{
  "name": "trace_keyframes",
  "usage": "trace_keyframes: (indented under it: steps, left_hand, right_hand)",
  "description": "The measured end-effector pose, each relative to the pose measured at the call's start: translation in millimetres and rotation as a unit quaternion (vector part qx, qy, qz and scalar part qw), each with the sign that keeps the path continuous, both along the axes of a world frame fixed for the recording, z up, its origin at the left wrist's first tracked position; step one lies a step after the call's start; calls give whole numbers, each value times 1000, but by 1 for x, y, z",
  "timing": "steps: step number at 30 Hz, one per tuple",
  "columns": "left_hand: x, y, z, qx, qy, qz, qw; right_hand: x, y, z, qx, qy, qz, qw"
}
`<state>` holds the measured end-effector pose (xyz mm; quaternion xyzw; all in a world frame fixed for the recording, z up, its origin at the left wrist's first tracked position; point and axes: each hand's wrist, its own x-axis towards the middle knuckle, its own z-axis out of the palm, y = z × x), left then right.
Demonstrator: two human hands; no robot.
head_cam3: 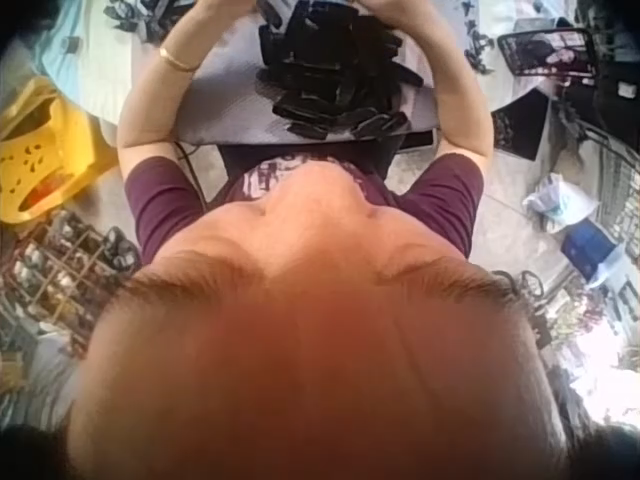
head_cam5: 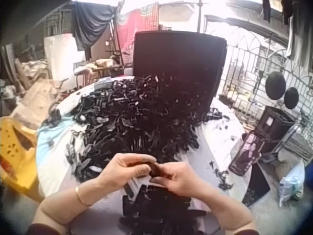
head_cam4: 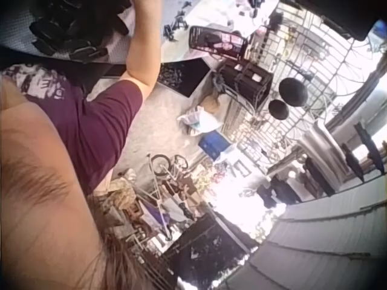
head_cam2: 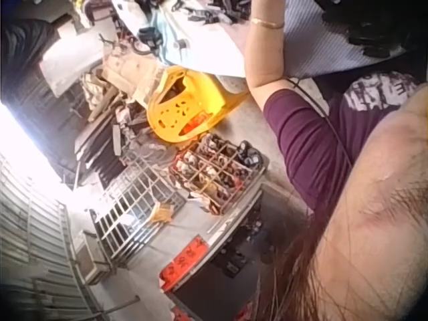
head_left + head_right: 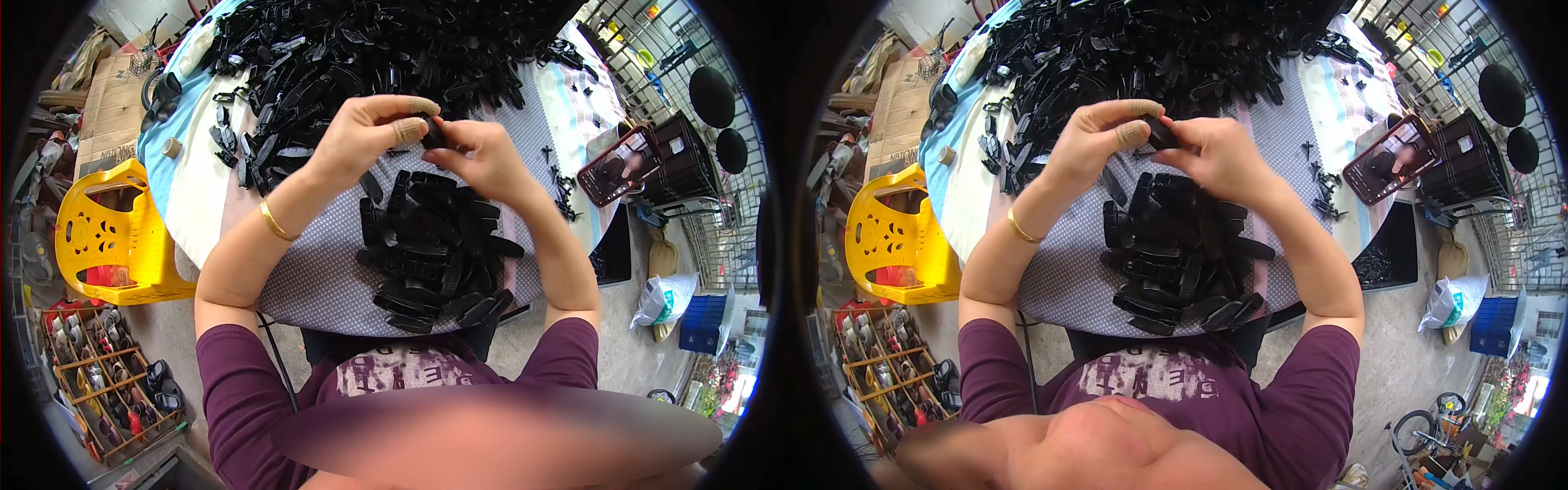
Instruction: Assembling small black plastic clips by manually inserting metal components and pins.
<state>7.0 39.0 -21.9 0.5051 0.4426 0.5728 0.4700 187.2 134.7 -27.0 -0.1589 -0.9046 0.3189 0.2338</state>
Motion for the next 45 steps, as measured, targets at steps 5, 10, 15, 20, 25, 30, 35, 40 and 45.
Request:
trace_keyframes:
  steps: [5, 10, 15, 20, 25, 30, 35, 40, 45]
  left_hand:
    - [14, -22, 33, 23, 371, -89, 924]
    - [33, -16, 29, -1, 416, -182, 891]
    - [13, 39, -16, 173, 626, 89, 755]
    - [18, 69, -29, 231, 753, 69, 612]
    - [21, 74, -24, 262, 685, 73, 676]
    - [10, 43, -4, 18, 110, 66, 992]
    - [6, 19, -1, -96, -137, 67, 984]
    - [1, 10, -6, -85, -83, 54, 991]
    - [-6, 5, 3, -66, -146, -57, 985]
  right_hand:
    - [20, 43, -3, -33, -57, -56, 996]
    - [0, 23, -16, 123, -140, -186, 965]
    - [5, 30, -18, 125, -146, -178, 965]
    - [19, 56, -13, -173, -15, -135, 976]
    - [26, 60, -4, -307, 139, -76, 938]
    - [11, 34, -5, -304, 254, 23, 918]
    - [-2, 4, -4, -10, 187, -3, 982]
    - [-3, -2, -5, 29, 172, 17, 984]
    - [-1, 9, -9, -29, 194, -35, 980]
